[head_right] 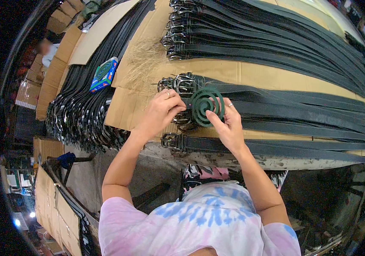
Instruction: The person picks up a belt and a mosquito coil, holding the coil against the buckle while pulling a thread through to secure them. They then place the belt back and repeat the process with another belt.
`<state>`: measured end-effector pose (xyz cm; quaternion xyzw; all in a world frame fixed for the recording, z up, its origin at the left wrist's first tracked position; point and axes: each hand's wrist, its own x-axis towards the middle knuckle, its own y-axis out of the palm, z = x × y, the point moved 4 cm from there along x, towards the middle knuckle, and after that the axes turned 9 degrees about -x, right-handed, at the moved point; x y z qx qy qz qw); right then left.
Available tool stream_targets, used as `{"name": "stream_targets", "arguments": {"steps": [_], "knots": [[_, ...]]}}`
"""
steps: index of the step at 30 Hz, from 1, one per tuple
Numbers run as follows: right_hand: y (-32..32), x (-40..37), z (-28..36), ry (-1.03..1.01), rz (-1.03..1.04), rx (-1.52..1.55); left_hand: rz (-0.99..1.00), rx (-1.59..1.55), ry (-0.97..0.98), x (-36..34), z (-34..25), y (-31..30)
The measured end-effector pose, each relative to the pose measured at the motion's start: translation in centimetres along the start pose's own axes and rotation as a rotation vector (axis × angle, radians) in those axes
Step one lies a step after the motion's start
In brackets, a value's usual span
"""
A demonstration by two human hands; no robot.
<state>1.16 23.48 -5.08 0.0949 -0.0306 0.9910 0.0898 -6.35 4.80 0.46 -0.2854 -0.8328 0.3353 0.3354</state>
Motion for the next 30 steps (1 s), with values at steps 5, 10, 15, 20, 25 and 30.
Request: {"name": "stream_targets", "arguments": {"steps": [5, 10, 15, 20, 25, 30], "knots": [[0.2, -0.1, 0.2, -0.05, 0.02, -0.101, -0.036, -0.068, -0.044, 0.0, -0.1, -0.1], [0.4, -0.2, 0.5, -0.048, 0.038, -0.154, -0.031, -0.105, -0.092, 0.0, -0.3, -0.3], [0.5, -0.2, 0.5, -0.053, 0.047, -0.185, -0.04, -0.084, -0.09, 0.0, -0.3, -0.3], [0.5, -0.3, 0.2, -0.056, 0.056, -0.16, -0.138, -0.125, -0.187, -0.1, 0.6, -0.6], [0.8, 0.4, 0.6, -0.042, -0.034, -0.039, -0.234, 0.077, -0.197, -0.3, 1.6, -2.4], [2.1, 1.3, 0.8, 0.029, -0.048, 0.069, -0.128, 0.219, -0.255, -0.4, 0.2, -1.6]]}}
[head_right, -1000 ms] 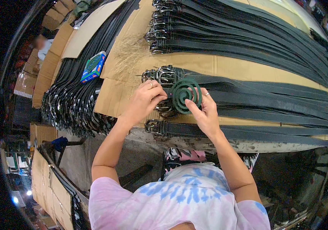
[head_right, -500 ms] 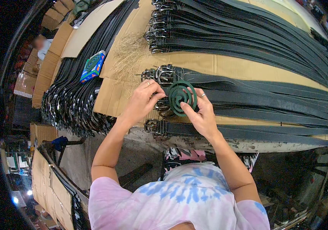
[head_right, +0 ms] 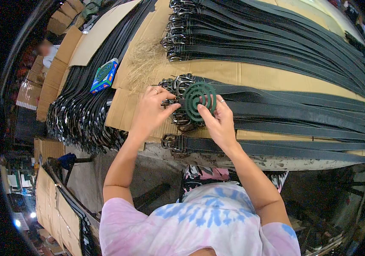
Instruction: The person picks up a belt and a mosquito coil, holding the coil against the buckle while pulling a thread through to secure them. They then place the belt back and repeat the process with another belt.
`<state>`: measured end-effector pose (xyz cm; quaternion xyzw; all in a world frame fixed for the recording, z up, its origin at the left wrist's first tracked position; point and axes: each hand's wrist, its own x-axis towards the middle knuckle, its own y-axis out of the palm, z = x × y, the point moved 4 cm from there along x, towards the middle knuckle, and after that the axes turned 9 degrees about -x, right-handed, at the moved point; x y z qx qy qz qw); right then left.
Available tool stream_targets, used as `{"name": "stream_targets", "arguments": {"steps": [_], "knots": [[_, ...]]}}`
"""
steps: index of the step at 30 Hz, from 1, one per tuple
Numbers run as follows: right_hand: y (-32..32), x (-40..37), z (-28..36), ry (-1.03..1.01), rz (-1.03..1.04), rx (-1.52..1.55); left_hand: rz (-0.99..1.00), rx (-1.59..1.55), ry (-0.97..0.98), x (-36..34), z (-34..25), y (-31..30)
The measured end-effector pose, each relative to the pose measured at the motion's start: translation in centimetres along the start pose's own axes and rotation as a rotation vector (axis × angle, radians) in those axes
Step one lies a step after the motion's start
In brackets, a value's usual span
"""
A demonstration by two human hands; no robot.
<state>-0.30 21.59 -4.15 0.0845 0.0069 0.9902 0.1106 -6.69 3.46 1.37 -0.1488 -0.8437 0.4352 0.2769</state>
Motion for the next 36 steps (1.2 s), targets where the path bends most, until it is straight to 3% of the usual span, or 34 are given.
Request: {"name": "stream_targets", "arguments": {"steps": [7, 22, 25, 27, 29, 31, 36], "knots": [[0.9, 0.4, 0.6, -0.121, -0.001, -0.198, -0.009, 0.061, 0.066, 0.0, 0.2, 0.1], [1.3, 0.5, 1.1, -0.109, 0.033, -0.319, -0.013, -0.006, 0.107, 0.2, 0.2, 0.4], [1.2, 0.5, 1.0, -0.078, 0.028, -0.286, -0.028, -0.092, 0.09, 0.3, 0.4, 0.4], [1.0, 0.4, 0.6, -0.081, -0.003, -0.268, -0.032, -0.303, -0.063, 0.5, 1.1, 0.3], [0.9, 0.4, 0.3, -0.085, -0.03, -0.252, -0.012, -0.282, 0.01, 0.8, 1.5, 0.3], [0.3, 0.1, -0.8, 0.149, -0.105, 0.194, 0.009, -0.264, 0.076, 1.0, 1.3, 0.4], [-2.8, -1.2, -1.1, 0.476, -0.017, 0.481, 0.242, -0.201, 0.167, 1.2, 0.5, 1.5]]}}
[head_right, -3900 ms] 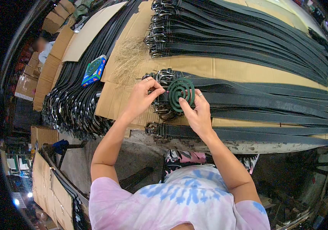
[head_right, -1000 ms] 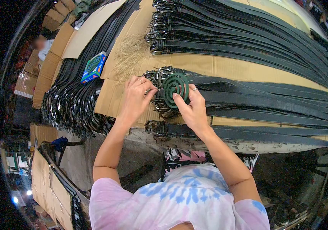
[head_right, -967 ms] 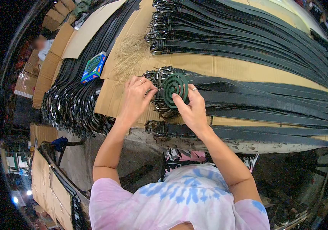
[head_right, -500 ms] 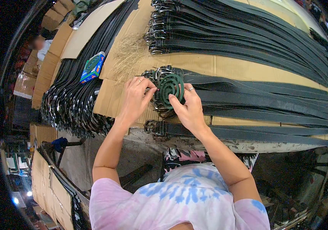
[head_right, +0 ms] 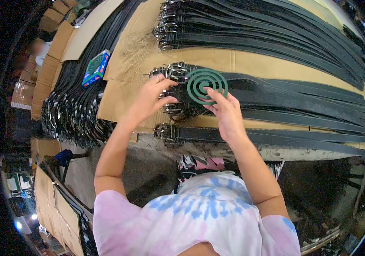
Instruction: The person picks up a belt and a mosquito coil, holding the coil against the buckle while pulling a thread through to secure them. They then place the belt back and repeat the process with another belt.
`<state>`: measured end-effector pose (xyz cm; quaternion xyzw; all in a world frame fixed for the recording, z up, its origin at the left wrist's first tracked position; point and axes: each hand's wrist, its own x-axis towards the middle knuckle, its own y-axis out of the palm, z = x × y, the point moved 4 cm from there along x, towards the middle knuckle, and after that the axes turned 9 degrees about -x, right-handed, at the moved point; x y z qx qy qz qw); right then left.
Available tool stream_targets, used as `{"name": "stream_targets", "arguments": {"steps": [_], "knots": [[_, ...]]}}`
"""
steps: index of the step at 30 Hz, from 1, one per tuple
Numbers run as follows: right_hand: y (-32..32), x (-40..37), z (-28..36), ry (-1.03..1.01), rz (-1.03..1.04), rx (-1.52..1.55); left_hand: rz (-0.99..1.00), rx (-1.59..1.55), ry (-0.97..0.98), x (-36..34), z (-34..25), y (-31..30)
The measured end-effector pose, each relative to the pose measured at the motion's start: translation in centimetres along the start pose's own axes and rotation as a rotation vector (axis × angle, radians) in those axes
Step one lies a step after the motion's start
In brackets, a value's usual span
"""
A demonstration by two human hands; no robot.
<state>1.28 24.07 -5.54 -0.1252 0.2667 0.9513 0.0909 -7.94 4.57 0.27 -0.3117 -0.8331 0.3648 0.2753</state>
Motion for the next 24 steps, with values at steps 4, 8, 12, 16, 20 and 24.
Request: {"name": "stream_targets", "arguments": {"steps": [4, 8, 12, 16, 20, 24], "knots": [[-1.1, -2.1, 1.7, 0.038, 0.008, -0.006, 0.093, -0.01, 0.02, 0.6, -2.1, 0.0], [-3.8, -3.7, 4.2, -0.154, -0.16, -0.061, 0.171, 0.076, 0.127, 0.8, -5.2, -0.2], [-9.0, -5.9, 9.4, -0.292, -0.302, 0.053, 0.119, 0.097, 0.259, -1.0, -6.9, -1.6], [-18.2, -9.9, 17.5, -0.492, -0.492, -0.011, 0.044, 0.14, 0.325, -3.6, -6.0, -3.1], [-31.0, -14.7, 28.0, -0.647, -0.696, 0.031, 0.034, 0.033, 0.137, -5.5, -6.2, -3.6], [-47.0, -22.2, 40.3, -0.822, -1.053, -0.225, 0.181, 0.035, 0.014, -6.4, -5.5, -3.0]]}}
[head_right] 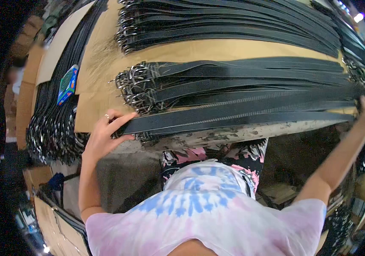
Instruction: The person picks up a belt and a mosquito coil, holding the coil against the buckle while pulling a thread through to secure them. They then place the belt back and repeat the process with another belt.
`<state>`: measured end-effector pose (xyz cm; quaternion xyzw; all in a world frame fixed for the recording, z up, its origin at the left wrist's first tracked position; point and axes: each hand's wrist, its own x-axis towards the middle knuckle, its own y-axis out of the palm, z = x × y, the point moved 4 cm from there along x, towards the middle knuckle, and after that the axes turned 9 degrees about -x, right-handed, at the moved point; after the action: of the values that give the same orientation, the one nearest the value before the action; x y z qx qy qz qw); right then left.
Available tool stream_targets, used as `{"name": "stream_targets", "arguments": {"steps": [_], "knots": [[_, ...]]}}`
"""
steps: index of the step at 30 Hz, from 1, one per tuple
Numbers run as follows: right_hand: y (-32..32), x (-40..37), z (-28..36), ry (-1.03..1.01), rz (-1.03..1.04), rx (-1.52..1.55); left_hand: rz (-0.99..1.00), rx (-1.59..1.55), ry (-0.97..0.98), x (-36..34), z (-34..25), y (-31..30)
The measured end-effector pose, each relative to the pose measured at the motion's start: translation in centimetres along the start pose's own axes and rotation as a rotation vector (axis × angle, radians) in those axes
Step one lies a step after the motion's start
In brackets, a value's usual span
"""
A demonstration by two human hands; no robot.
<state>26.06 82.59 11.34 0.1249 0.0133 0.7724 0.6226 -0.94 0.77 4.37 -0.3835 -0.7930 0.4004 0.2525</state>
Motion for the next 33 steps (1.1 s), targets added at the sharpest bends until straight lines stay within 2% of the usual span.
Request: {"name": "stream_targets", "arguments": {"steps": [2, 7, 12, 15, 19, 21, 22, 23, 24, 26, 28, 31, 33], "knots": [[-4.8, 5.8, 2.6, -0.091, -0.081, -0.114, 0.03, -0.035, -0.052, -0.2, 0.7, 0.7], [-9.3, 10.0, 7.5, -0.205, -0.231, -0.277, 0.095, -0.182, -0.033, 0.5, 0.4, 3.2], [-12.2, 11.4, 3.5, -0.118, -0.303, -0.343, 0.104, -0.227, -0.082, 1.9, 0.0, 4.9], [-9.0, 6.3, -1.5, 0.0, -0.332, -0.267, 0.149, -0.196, -0.103, 1.8, 0.4, 5.8], [-4.3, -3.1, -8.5, 0.167, -0.168, -0.043, 0.194, -0.123, -0.191, 1.9, -0.4, 5.7], [-6.2, -4.5, -13.0, 0.087, -0.234, -0.075, 0.179, -0.103, -0.142, 1.6, -0.3, 6.2], [-6.3, -6.9, -14.3, 0.186, -0.349, -0.009, 0.16, -0.076, -0.107, 1.7, -0.2, 6.4], [-6.1, -9.1, -15.7, 0.074, -0.299, 0.092, 0.153, -0.08, -0.084, 1.8, -0.1, 6.8], [-4.8, -12.9, -15.4, -0.009, -0.333, 0.072, 0.185, -0.079, -0.066, 2.0, 0.0, 7.3], [-5.8, -15.9, -19.0, 0.106, -0.419, 0.096, 0.235, -0.037, -0.023, 3.0, -0.7, 7.9], [-3.5, -20.1, -19.4, 0.151, -0.398, 0.294, 0.278, -0.018, -0.036, 3.6, -0.9, 8.4], [-2.9, -22.4, -20.7, 0.097, -0.357, 0.307, 0.33, 0.026, -0.053, 4.3, -0.4, 9.4], [-2.1, -23.7, -20.1, 0.136, -0.379, 0.34, 0.343, 0.056, -0.08, 4.2, 0.2, 9.9]]}}
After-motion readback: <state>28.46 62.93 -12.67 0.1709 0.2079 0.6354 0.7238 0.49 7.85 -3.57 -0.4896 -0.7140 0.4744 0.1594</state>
